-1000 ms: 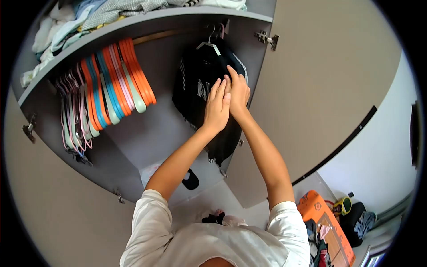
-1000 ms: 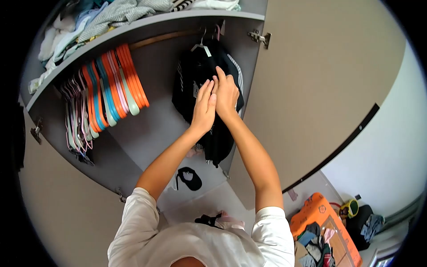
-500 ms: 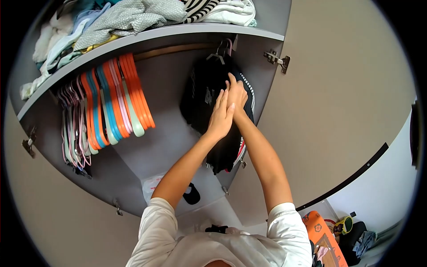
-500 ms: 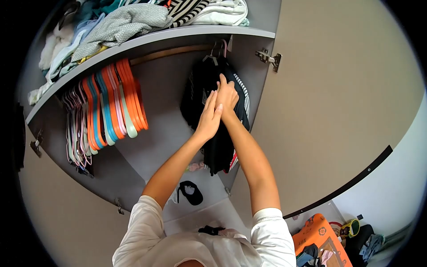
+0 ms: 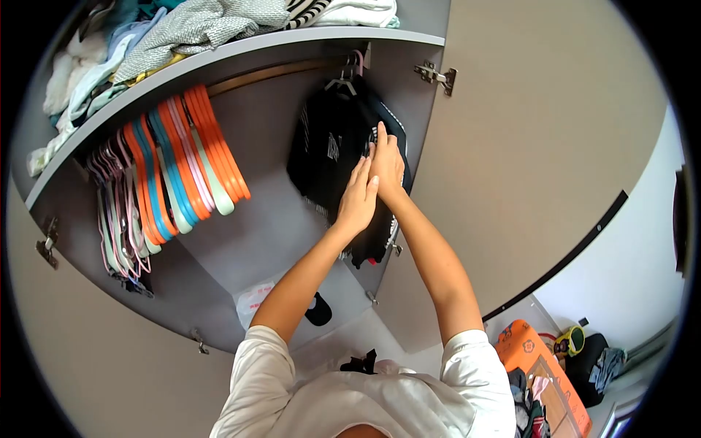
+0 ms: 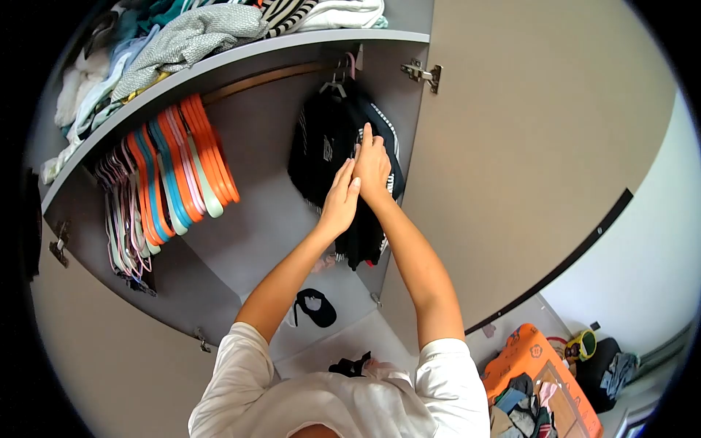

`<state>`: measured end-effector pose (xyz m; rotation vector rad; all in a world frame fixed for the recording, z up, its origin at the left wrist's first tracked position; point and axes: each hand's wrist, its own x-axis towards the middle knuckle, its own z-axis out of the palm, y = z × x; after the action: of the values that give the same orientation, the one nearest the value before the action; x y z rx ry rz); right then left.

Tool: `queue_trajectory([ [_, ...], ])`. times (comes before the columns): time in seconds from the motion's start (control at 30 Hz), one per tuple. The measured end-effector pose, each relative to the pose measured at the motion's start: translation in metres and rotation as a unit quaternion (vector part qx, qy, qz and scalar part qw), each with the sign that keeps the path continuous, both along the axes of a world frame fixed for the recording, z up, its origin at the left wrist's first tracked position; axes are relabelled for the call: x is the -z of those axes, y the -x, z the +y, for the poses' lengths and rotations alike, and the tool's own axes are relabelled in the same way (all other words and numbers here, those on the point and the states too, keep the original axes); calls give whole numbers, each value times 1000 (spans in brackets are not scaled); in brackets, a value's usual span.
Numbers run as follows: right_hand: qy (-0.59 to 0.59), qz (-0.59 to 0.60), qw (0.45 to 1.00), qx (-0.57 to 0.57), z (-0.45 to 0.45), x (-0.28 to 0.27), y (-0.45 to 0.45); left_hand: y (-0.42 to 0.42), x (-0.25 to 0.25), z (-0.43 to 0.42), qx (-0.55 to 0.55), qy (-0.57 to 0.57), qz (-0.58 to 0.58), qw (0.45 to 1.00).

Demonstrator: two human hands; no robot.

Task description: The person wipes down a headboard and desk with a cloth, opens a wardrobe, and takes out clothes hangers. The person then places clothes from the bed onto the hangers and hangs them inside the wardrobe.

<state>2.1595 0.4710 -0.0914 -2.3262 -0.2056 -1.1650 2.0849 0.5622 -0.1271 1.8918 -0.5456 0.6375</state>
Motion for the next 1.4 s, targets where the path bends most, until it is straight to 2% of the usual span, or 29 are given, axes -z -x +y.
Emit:
queue_trajectory([
  [0.17,2,-32,999,23,-17,32,42,31,27,-5,21,25,-2,999],
  [0.3,-10,-30,999,22,-40,58,111,71,53,-16,9,78,-14,997],
  [0.37,-10,-22,999,46,-57,79,145,95,68,-26,44,107,37,993],
  [0.5,-24,-14,995,95,-101,120,224,140,100,-65,115,138,68,981],
  [0.63,-40,18,981,191,-151,156,315,193,128,-120,206,106,134,964],
  [0.9,-74,19,914,398,-251,213,503,317,172,-238,405,16,243,882],
  [1.17,-92,68,828,548,-315,259,707,474,206,-360,556,-50,269,785],
  [1.4,-132,127,760,624,-328,308,844,594,255,-411,634,-124,227,728],
])
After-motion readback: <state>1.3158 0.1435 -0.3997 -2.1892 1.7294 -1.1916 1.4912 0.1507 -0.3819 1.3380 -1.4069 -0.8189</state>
